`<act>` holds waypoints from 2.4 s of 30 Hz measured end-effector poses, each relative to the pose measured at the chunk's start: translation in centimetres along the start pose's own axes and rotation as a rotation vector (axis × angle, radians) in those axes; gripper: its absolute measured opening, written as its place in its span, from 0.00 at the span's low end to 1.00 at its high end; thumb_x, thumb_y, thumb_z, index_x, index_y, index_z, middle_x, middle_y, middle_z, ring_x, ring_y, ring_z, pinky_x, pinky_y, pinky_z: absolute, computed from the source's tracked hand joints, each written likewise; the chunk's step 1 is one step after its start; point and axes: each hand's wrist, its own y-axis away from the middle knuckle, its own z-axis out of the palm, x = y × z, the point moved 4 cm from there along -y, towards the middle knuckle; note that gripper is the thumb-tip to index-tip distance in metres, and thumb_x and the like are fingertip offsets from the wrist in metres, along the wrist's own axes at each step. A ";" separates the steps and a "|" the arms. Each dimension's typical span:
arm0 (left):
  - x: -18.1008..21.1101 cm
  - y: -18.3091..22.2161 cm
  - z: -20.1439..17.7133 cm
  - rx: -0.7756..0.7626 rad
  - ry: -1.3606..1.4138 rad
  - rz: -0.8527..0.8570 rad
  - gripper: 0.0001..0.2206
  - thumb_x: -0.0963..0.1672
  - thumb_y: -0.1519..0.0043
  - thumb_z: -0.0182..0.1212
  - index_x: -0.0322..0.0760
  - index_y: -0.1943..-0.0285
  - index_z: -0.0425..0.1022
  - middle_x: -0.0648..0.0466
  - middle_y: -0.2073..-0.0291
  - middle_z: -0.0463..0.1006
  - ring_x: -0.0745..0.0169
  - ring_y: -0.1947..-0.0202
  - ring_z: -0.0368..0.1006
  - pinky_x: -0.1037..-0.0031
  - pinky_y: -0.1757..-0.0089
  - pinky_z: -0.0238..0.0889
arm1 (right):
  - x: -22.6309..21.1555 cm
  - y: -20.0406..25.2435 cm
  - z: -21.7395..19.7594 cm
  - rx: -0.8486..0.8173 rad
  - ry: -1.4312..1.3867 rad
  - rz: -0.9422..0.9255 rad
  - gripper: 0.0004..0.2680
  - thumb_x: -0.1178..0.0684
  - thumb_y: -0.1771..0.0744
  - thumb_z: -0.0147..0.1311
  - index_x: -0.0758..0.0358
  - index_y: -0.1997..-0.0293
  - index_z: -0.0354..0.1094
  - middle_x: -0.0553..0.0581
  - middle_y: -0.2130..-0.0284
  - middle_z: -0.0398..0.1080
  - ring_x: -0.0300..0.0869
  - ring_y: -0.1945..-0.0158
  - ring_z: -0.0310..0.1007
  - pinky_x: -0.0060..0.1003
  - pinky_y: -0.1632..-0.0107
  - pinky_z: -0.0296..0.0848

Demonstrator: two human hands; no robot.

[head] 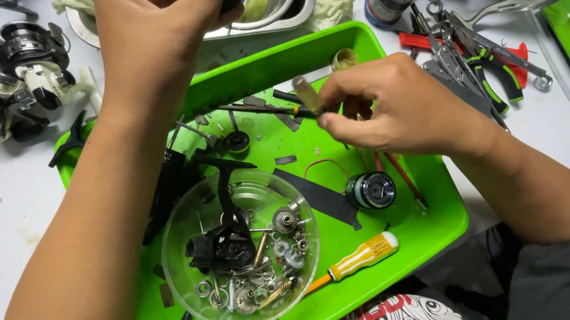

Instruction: Disassembling, cleaning, greasing, and reassembling components of a fishing reel on a workbench.

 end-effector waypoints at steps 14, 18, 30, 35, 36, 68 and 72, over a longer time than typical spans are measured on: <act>0.2 0.0 0.4 -0.011 -0.015 -0.039 0.07 0.37 0.43 0.63 0.42 0.62 0.73 0.56 0.67 0.76 0.74 0.64 0.74 0.75 0.61 0.87 | 2.0 1.0 2.4 0.085 -0.006 -0.097 0.04 0.62 0.33 0.52 0.66 0.55 0.71 0.57 0.62 0.77 0.46 0.59 0.77 0.38 0.54 0.73; 0.2 0.2 0.6 -0.017 0.018 -0.068 0.07 0.38 0.43 0.65 0.42 0.63 0.73 0.57 0.67 0.77 0.76 0.64 0.74 0.76 0.61 0.85 | 1.9 0.7 2.2 0.001 -0.055 0.029 0.05 0.61 0.33 0.51 0.62 0.54 0.70 0.53 0.62 0.79 0.41 0.63 0.80 0.36 0.57 0.74; 0.0 1.0 1.7 -0.074 0.081 -0.148 0.10 0.36 0.43 0.59 0.41 0.56 0.73 0.53 0.63 0.79 0.67 0.64 0.77 0.72 0.64 0.84 | -3.2 -4.4 -4.1 0.563 -0.621 -0.240 0.08 0.63 0.25 0.44 0.58 0.47 0.46 0.76 0.55 0.73 0.55 0.57 0.79 0.43 0.47 0.83; 0.8 1.1 2.1 -0.085 0.095 -0.188 0.10 0.36 0.43 0.60 0.38 0.54 0.74 0.52 0.66 0.78 0.64 0.67 0.80 0.73 0.63 0.83 | -1.7 -5.2 -2.4 0.598 -0.718 -0.239 0.08 0.62 0.26 0.46 0.57 0.48 0.48 0.75 0.57 0.73 0.55 0.55 0.79 0.44 0.47 0.83; 0.7 1.3 2.1 -0.080 0.094 -0.204 0.10 0.36 0.43 0.60 0.36 0.54 0.75 0.51 0.68 0.79 0.64 0.69 0.79 0.74 0.64 0.83 | -1.6 -5.1 -2.1 0.607 -0.731 -0.253 0.08 0.63 0.26 0.45 0.57 0.47 0.48 0.76 0.57 0.72 0.55 0.52 0.78 0.45 0.46 0.84; 0.8 1.6 2.7 -0.066 0.036 -0.217 0.11 0.36 0.45 0.59 0.39 0.56 0.75 0.52 0.69 0.80 0.66 0.69 0.79 0.76 0.63 0.83 | -1.5 -4.8 -1.1 0.656 -0.566 -0.258 0.09 0.64 0.26 0.44 0.59 0.48 0.45 0.73 0.61 0.71 0.55 0.52 0.79 0.44 0.46 0.83; 0.8 1.7 2.7 -0.050 -0.009 -0.239 0.11 0.37 0.46 0.58 0.41 0.56 0.76 0.55 0.70 0.78 0.68 0.69 0.78 0.77 0.63 0.83 | -1.8 -4.6 -1.2 0.648 -0.503 -0.273 0.08 0.64 0.27 0.43 0.62 0.50 0.44 0.75 0.60 0.71 0.56 0.53 0.78 0.44 0.46 0.83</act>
